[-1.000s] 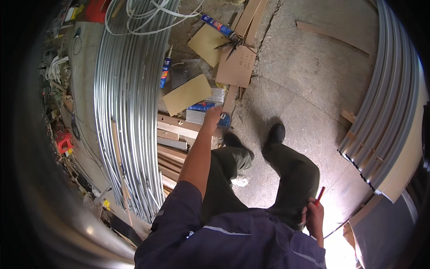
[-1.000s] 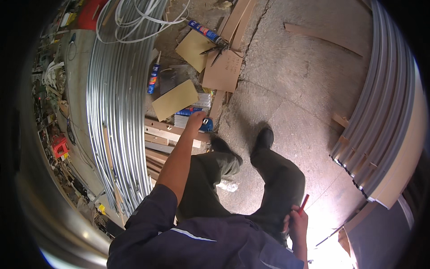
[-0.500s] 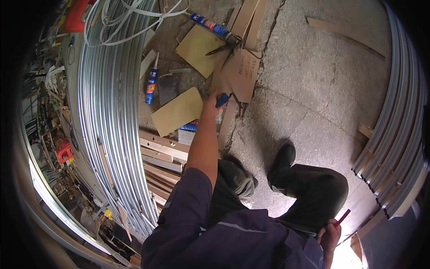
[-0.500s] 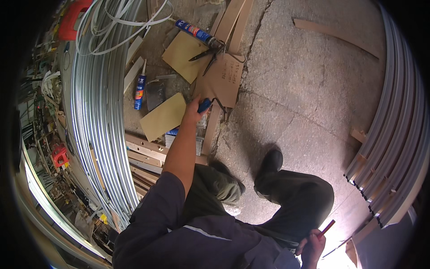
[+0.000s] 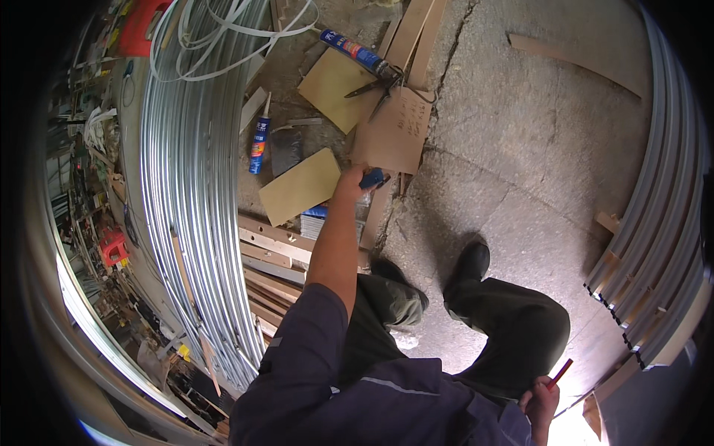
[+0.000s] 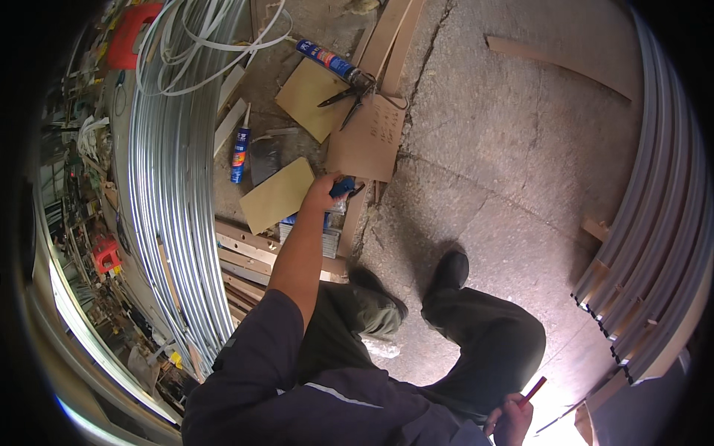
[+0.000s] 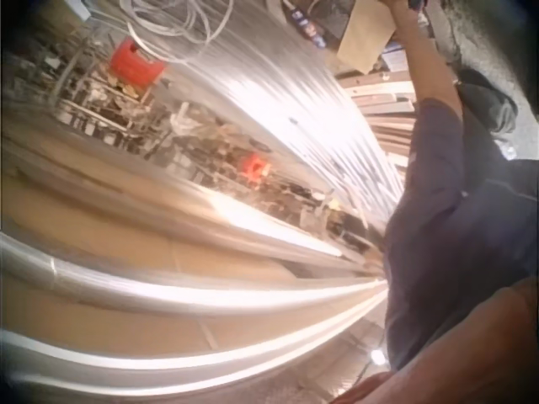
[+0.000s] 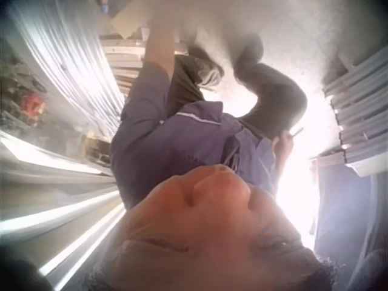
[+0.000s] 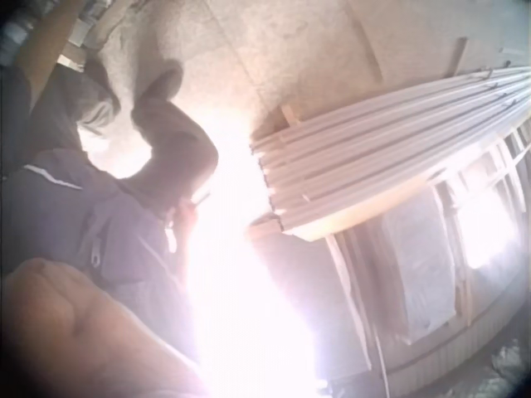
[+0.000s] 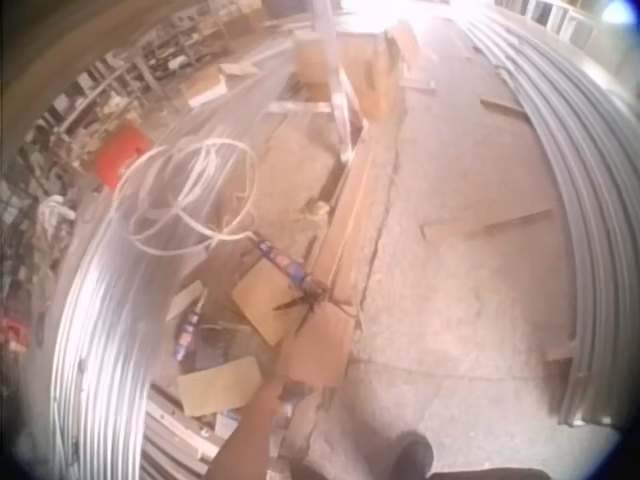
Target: The person measures and marks multiple aluminum window frames using a try square and a red marker, then uses a tape measure to record dimensions. The person repeatedly positions the try square on the frame edges and draws lines, then switches to a tape measure to measure lengths along the frame.
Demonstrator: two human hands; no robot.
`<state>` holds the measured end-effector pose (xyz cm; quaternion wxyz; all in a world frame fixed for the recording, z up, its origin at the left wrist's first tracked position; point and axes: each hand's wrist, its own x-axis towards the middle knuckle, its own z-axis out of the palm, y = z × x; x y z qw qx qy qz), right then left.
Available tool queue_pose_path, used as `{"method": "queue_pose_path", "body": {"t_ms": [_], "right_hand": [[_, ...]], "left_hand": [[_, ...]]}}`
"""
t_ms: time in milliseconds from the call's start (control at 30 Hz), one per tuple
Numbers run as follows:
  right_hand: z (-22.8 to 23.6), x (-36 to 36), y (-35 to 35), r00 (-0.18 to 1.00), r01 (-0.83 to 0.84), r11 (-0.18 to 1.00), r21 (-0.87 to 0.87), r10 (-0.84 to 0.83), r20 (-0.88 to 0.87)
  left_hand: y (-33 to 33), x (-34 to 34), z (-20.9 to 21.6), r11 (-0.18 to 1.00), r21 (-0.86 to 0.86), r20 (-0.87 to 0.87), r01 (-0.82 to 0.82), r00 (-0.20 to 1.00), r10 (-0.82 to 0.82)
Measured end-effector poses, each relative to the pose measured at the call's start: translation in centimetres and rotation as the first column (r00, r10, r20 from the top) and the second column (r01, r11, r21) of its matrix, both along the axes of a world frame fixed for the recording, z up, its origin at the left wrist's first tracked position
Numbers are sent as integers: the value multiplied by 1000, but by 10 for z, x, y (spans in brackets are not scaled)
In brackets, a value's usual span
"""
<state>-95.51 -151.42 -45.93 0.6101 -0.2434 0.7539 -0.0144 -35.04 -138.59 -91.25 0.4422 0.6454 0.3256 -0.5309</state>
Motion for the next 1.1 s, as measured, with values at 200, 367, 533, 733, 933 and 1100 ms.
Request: {"method": "queue_pose_path", "body": {"t_ms": [200, 367, 533, 733, 933, 1100], "right_hand": [[-18, -19, 5, 998, 42, 996, -75, -38, 43], [-20, -13, 1, 996, 18, 997, -73, -11, 90], [-17, -16, -1, 996, 31, 998, -54, -26, 90], [30, 40, -17, 998, -15, 997, 81, 11, 57], [91, 85, -8, 986, -156, 978, 136, 147, 76], [153, 111, 7, 972, -232, 969, 89, 227, 65]], "left_hand": [[-17, -26, -31, 945, -103, -25, -309, 951, 309], [-22, -24, -18, 869, -195, -107, -455, 890, 443], [-46, -34, 12, 903, -251, -54, -348, 937, 346], [-55, -54, 109, 871, -475, -31, -126, 991, 127], [-45, -144, 289, 863, -485, 44, 140, 990, -136], [-31, -215, 518, 862, -460, 25, 211, 974, -225]]}}
